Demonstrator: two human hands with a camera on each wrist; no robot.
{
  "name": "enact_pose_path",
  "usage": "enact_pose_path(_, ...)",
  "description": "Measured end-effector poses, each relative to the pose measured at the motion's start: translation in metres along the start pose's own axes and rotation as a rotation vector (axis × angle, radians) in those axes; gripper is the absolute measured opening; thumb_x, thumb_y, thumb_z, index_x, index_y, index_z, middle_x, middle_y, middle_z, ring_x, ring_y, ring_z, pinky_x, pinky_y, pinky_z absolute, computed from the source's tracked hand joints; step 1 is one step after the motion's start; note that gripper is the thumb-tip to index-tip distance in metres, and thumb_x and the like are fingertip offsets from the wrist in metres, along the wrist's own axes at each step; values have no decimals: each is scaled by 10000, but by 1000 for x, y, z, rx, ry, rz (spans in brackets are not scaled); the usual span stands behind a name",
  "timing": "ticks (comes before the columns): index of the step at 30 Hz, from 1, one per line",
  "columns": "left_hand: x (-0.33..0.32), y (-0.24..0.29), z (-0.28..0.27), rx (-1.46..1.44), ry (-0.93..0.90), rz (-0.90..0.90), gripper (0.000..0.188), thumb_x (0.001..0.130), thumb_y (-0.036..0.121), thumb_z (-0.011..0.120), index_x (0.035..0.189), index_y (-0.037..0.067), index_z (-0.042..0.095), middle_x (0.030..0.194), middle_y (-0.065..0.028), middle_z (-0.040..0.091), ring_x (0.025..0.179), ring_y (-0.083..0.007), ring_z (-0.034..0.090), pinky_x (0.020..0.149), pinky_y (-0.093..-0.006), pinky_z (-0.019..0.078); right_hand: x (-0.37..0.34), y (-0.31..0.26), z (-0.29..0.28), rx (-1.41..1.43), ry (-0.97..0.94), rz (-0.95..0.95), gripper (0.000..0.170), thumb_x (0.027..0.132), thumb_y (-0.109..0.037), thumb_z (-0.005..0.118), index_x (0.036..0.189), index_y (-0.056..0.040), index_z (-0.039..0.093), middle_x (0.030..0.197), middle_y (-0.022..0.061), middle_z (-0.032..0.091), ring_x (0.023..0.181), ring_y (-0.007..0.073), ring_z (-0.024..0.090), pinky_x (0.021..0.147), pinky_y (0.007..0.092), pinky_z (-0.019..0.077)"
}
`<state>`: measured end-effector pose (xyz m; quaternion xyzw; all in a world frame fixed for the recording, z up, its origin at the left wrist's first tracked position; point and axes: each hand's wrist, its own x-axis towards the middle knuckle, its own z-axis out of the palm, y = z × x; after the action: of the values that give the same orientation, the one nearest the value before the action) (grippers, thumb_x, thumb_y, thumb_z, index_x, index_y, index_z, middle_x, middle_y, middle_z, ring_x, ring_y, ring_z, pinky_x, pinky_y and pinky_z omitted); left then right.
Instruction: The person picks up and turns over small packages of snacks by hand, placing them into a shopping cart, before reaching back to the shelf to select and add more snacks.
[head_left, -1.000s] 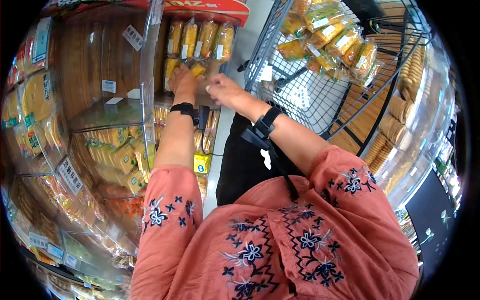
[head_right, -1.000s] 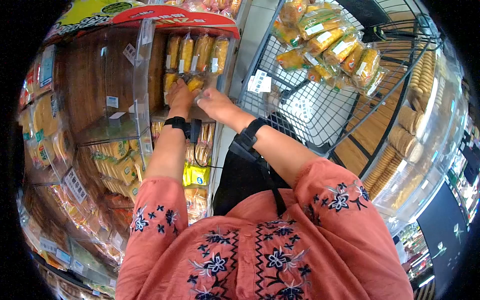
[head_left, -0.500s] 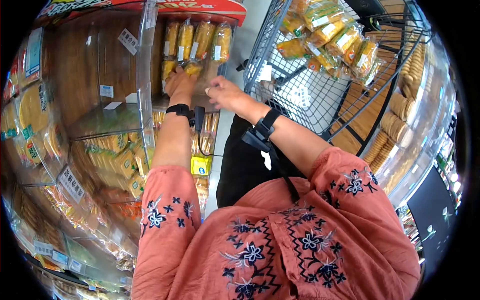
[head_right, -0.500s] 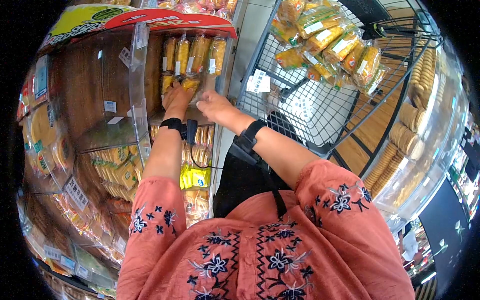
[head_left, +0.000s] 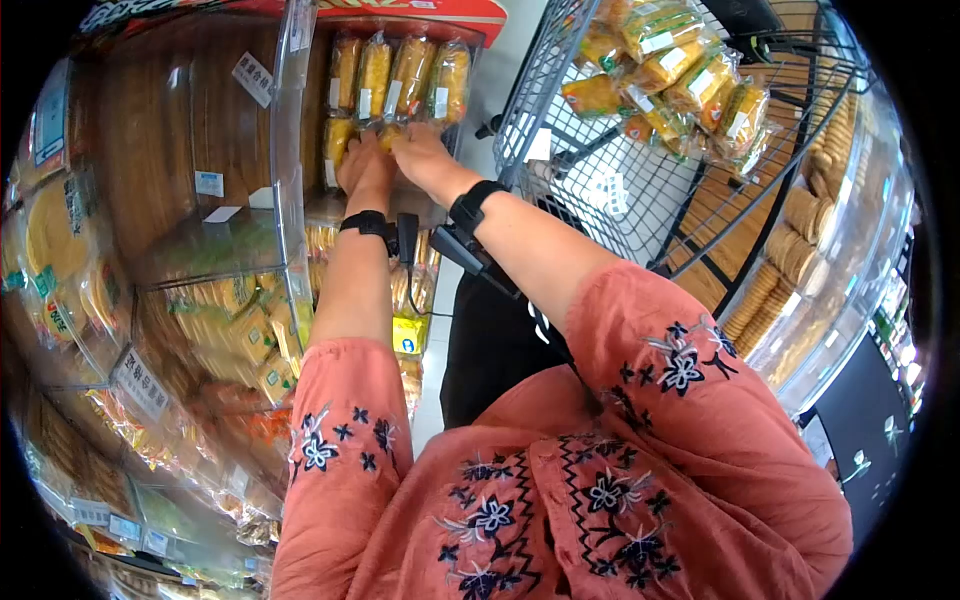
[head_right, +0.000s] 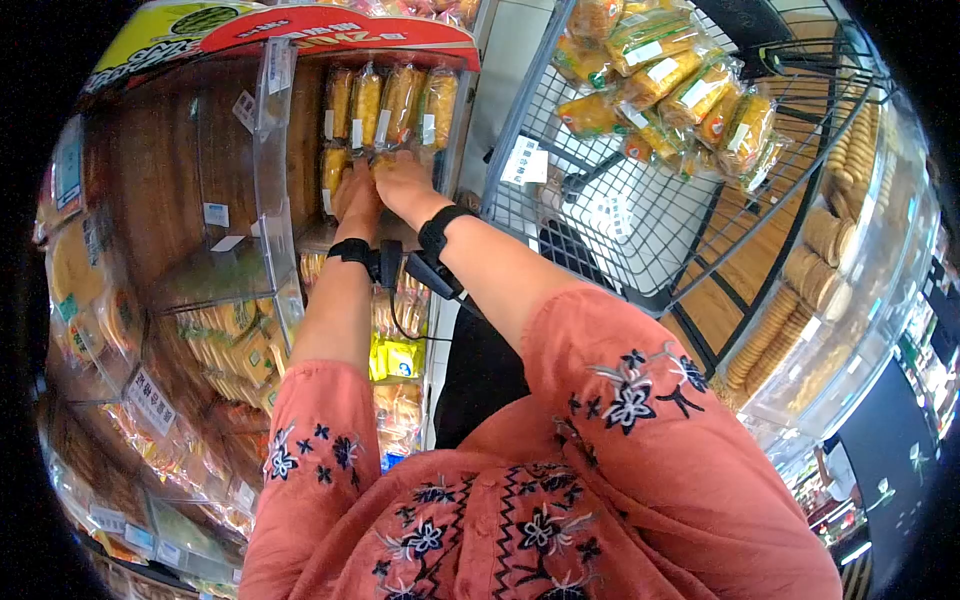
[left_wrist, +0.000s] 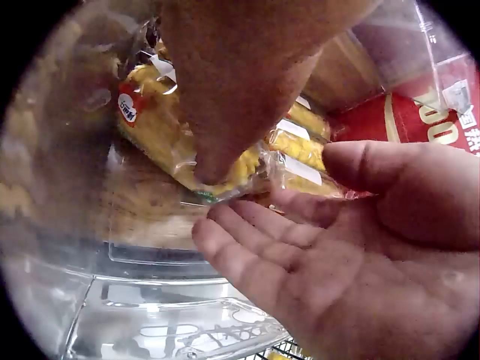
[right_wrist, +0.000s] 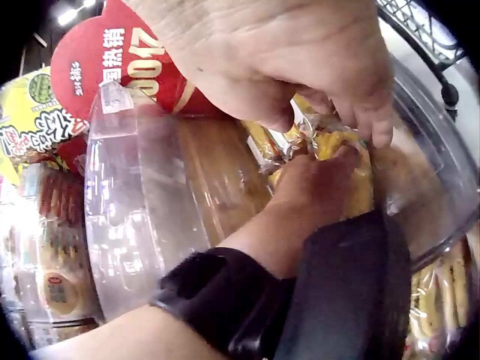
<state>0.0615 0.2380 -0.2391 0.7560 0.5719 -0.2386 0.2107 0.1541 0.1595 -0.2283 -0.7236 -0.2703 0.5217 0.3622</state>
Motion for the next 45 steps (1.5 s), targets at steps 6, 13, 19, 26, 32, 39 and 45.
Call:
enact_pose_path(6,3,-2,-1,3,-19,-46,430,921,418,559,1248,141,588,1298,-187,599,1213,-343,585,969,-429,488,31,11,25,191,63,267,500,914,-297,522,1239,82,542,1188,265,619,1121,354,590,949,376,445)
enact_pose_path(13,-3,5,-17,-44,-69,-124,478,907,423,590,1261,103,558,1292,-209,597,1216,-377,575,997,-464,464,40,3,26,197,100,278,547,911,-339,510,1270,73,524,1218,285,610,1164,388,564,982,409,433)
enact_pose_path(19,16,-23,-9,-487,-73,86,541,872,314,651,1315,33,517,1358,-231,563,1267,-399,529,1039,-446,434,50,42,37,52,-5,131,537,932,-388,399,1224,22,585,1293,304,569,1226,471,509,1037,473,406)
enact_pose_path(26,11,-19,-26,-692,-105,103,653,884,250,592,1467,19,412,1461,-231,488,1346,-353,482,1098,-385,382,43,31,30,39,-23,51,504,944,-371,346,1173,-21,627,1276,262,590,1219,461,508,1047,462,396)
enact_pose_path(32,11,-21,-28,-680,-52,113,626,902,208,565,1467,-7,403,1447,-232,502,1351,-348,478,1110,-382,371,40,20,35,-56,40,16,429,979,-289,316,1146,-54,634,1266,190,627,1200,428,551,1041,473,403)
enact_pose_path(39,18,-19,-18,-673,38,74,562,934,241,570,1423,-12,460,1405,-237,536,1319,-352,506,1100,-391,381,44,15,28,-44,-57,11,447,1012,-314,304,1190,-16,586,1299,245,589,1253,401,515,1051,427,390)
enact_pose_path(45,26,-15,-20,-673,67,73,489,983,291,530,1406,46,511,1388,-222,553,1303,-351,513,1078,-389,394,57,45,46,-55,-75,2,516,975,-367,351,1275,-25,596,1369,264,542,1298,425,477,1110,455,350)
